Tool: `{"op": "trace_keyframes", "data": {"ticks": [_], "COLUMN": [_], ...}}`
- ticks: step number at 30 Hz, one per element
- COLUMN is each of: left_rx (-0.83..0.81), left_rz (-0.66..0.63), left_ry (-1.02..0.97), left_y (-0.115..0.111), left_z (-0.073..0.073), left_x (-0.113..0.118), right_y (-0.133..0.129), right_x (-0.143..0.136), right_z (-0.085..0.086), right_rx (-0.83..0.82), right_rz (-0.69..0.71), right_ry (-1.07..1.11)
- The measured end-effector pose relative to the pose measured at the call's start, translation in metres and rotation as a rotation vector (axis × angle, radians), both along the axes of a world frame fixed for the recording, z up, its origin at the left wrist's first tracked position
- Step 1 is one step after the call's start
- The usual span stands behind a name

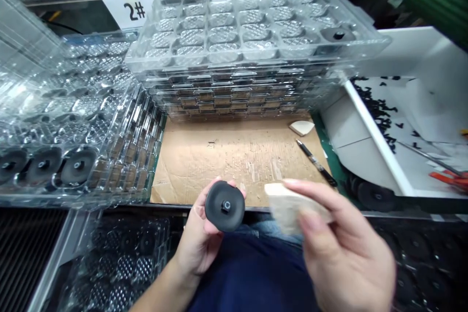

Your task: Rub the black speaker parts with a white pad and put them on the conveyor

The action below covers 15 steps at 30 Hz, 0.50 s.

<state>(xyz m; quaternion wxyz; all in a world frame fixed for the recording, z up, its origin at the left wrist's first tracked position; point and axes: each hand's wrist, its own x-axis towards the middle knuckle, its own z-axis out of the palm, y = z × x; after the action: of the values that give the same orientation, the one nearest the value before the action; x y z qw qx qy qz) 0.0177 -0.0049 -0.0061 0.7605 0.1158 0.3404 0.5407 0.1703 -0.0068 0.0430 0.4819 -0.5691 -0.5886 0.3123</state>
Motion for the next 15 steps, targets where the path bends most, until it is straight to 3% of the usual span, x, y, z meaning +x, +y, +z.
{"op": "trace_keyframes", "data": {"ticks": [3,6,8,11,13,15], "left_rx": [-0.012,-0.073,-0.108,-0.117,-0.09,-0.063], "left_rz": [-0.013,0.039,0.032,-0.048,-0.054,-0.044], "left_ry": [0.034,0.079,0.087,0.044,0.007,-0.022], "left_y": [-0.004,-0.006,-0.007,-0.007,-0.006,-0.004], "left_z": [0.001,0.002,0.002,0.003,0.005,0.007], "left_x": [-0.002,-0.005,-0.005,-0.004,-0.005,-0.007], "right_y": [0.01,0.018,0.023,0.026,0.025,0.022], "right_x": [-0.02,-0.029,-0.033,-0.036,-0.031,-0.019], "right_z": [0.009,0.007,0.004,0.003,0.005,0.007], "right_rx": [0.22,0.099,0.049,0.204,0.239,0.16], "right_rz": [0.308,0.583,0.584,0.441,0.525,0.665], "right_ry": [-0.163,-0.271,-0.324,-0.319,-0.261,-0.246]}}
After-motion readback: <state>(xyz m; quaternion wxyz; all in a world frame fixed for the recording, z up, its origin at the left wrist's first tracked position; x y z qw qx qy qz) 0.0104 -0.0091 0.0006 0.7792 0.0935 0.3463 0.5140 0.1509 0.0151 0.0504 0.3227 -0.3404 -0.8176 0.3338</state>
